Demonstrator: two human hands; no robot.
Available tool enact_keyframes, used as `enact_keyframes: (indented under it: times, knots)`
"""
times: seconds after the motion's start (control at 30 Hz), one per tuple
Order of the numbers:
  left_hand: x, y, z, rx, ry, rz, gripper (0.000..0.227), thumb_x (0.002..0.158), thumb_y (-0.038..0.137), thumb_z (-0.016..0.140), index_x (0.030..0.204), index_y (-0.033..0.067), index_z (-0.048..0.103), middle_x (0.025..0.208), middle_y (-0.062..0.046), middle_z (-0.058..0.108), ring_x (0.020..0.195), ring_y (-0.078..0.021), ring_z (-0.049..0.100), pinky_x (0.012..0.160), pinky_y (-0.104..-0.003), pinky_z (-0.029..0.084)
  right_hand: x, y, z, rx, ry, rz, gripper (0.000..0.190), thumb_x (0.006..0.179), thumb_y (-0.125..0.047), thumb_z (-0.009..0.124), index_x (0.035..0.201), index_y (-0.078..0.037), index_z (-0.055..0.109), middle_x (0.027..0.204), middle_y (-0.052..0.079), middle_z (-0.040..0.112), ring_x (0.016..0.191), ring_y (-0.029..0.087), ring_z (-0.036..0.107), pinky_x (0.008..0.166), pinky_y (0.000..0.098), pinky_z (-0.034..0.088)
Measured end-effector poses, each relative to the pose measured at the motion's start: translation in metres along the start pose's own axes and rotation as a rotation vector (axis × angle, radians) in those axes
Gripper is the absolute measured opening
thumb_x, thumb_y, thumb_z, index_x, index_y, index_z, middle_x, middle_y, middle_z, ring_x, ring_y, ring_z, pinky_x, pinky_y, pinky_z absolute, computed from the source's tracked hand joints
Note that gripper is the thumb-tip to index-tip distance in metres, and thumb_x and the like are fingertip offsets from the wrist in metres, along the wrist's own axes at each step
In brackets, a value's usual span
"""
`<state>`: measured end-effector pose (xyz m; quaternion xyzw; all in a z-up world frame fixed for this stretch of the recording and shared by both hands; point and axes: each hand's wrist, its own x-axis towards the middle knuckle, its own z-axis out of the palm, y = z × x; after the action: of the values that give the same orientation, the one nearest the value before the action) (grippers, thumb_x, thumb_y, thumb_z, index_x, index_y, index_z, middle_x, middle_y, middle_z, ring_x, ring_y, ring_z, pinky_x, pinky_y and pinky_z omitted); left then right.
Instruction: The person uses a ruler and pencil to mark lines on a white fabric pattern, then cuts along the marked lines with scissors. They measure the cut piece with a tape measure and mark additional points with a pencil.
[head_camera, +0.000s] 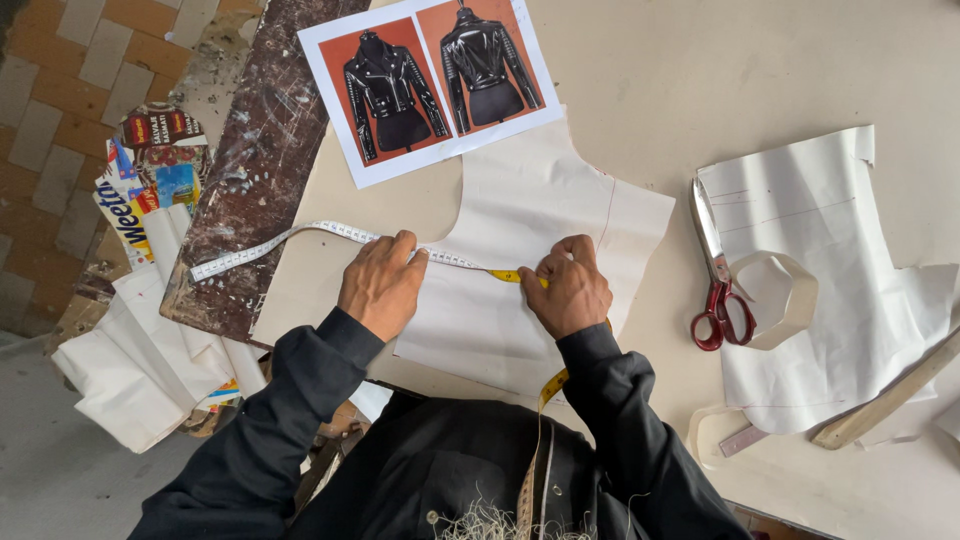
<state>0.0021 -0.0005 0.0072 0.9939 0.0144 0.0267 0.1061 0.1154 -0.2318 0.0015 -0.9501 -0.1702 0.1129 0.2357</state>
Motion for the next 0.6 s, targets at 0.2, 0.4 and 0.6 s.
enact_keyframes:
  times: [0.2, 0.4, 0.6]
  knots:
    - [-0.001, 0.001, 0.001, -0.008, -0.011, -0.014, 0.025, 0.085, 0.002, 0.065, 0.108, 0.0001, 0.075, 0.102, -0.01, 0.06, 0.09, -0.0268, 0.063, 0.084, -0.039, 0.055, -0.001, 0.008, -0.006, -0.013, -0.04, 0.097, 0.032, 0.08, -0.037, 0.081, 0.075, -0.006, 0.075, 0.119, 0.005, 0.059, 0.077, 0.025, 0.068, 0.069, 0.041, 0.055]
    - [-0.001, 0.0, 0.001, -0.017, -0.009, -0.022, 0.024, 0.085, 0.003, 0.066, 0.108, 0.0007, 0.075, 0.102, -0.01, 0.06, 0.091, -0.0267, 0.063, 0.084, -0.04, 0.056, -0.002, 0.008, -0.003, 0.015, -0.003, 0.095, 0.031, 0.08, -0.034, 0.082, 0.074, -0.006, 0.072, 0.116, 0.006, 0.058, 0.076, 0.023, 0.068, 0.068, 0.0386, 0.055]
    - [-0.001, 0.0, 0.003, -0.022, -0.025, -0.03, 0.026, 0.086, 0.002, 0.065, 0.11, 0.0007, 0.075, 0.102, -0.009, 0.06, 0.091, -0.0261, 0.063, 0.082, -0.038, 0.057, -0.003, 0.013, 0.0, 0.069, 0.032, 0.091, 0.029, 0.077, -0.033, 0.085, 0.074, -0.007, 0.072, 0.114, 0.005, 0.058, 0.079, 0.022, 0.067, 0.069, 0.0376, 0.056]
